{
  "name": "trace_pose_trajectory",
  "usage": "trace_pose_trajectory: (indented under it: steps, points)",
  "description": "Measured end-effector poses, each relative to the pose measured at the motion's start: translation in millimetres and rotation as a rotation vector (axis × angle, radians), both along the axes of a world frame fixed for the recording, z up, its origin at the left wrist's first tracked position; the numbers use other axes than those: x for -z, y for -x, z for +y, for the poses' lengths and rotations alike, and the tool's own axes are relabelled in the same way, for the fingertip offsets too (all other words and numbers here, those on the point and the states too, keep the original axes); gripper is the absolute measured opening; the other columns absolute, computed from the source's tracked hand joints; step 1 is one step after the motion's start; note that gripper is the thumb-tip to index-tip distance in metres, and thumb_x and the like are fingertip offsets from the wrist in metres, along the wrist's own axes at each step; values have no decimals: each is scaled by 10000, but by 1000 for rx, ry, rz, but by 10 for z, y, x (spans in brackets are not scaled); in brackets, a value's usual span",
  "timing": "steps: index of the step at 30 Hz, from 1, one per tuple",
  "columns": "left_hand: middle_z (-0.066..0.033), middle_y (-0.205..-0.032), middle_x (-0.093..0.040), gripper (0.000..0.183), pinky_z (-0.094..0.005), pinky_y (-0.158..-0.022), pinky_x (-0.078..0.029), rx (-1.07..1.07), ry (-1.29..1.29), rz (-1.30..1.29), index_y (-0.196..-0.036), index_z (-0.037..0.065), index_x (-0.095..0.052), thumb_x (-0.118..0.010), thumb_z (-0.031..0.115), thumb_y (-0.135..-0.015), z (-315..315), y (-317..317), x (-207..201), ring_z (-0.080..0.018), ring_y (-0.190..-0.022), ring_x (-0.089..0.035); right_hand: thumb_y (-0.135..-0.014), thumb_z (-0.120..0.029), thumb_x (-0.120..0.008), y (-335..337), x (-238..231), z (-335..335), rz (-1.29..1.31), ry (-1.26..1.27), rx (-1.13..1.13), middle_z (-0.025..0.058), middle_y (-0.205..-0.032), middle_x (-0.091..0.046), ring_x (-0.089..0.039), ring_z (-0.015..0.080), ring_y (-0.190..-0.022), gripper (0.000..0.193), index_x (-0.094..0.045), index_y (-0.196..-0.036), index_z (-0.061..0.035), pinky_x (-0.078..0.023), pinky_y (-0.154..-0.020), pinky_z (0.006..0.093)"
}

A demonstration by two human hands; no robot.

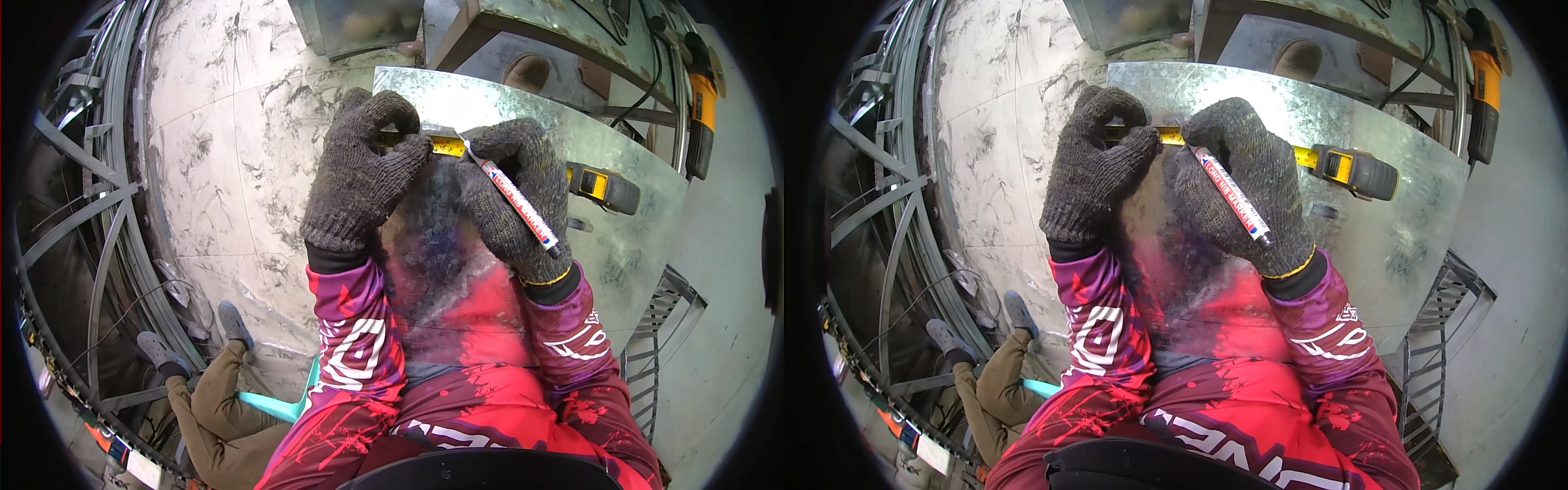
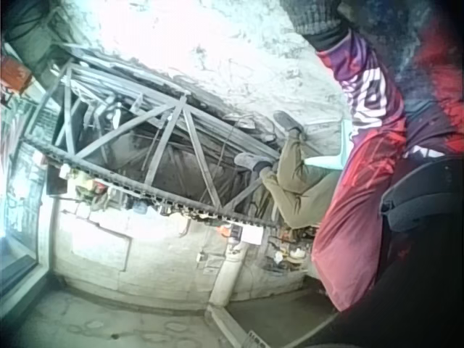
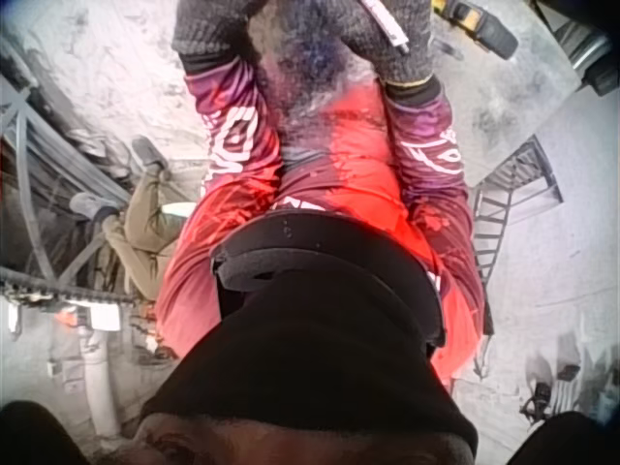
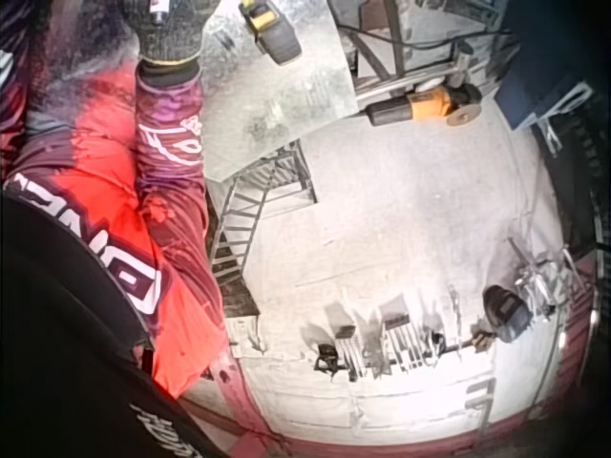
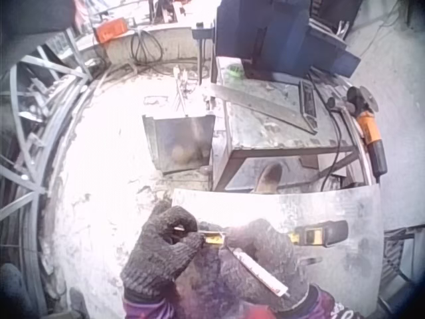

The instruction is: Measure and mark a galvanized metal sheet using a tape measure and a permanent marker.

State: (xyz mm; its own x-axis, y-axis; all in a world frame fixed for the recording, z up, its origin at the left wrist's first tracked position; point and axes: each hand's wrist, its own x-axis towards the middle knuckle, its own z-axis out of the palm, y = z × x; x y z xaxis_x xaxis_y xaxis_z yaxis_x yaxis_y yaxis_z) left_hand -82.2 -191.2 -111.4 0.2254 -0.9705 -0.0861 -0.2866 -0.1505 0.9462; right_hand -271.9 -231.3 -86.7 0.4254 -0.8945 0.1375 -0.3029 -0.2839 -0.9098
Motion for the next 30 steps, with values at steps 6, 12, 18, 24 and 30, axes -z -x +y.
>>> trace_pose_trajectory:
  steps: [6, 12, 18, 24, 30]
  points:
    - [-71, -1001, -557, 184, -335, -864, -514, 21, -44, -45, -951, 28, -635, -747, 104, -827, -11, 4, -54, -206, -947, -620, -849, 6, -754, 84, -75, 23, 134, -2, -97, 84, -1003, -654, -649, 157, -873, 273, -622, -1087, -21, -549, -782, 312]
    - [-74, -987, -555, 184, -335, -862, -512, 6, -38, -45, -950, 27, -635, -739, 91, -813, 6, 2, -77, -211, -936, -614, -772, -56, -827, 53, -103, 4, 241, 278, -130, 112, -902, -692, -693, 250, -809, 230, -687, -953, -32, -559, -754, 361]
    - [-74, -986, -553, 179, -334, -854, -514, 14, -20, -33, -946, 26, -629, -739, 84, -817, -4, -5, -57, -206, -933, -610, -741, -105, -851, 57, -63, 49, 359, 357, -121, 129, -869, -696, -700, 334, -795, 215, -715, -901, -58, -563, -755, 425]
    - [-73, -987, -553, 171, -326, -851, -516, 19, -52, -2, -942, 27, -623, -737, 76, -824, -8, -4, -96, -202, -933, -611, -838, -281, -733, 104, 34, 27, 358, 447, -176, 103, -944, -639, -624, 316, -809, 225, -668, -985, -124, -476, -685, 458]
    - [-73, -983, -548, 167, -324, -856, -516, 30, -49, 6, -949, 28, -619, -730, 67, -831, 9, 23, -89, -196, -936, -610, -831, -272, -738, 107, 21, 37, 357, 382, -193, 97, -946, -641, -627, 315, -807, 204, -673, -965, -132, -478, -685, 458]
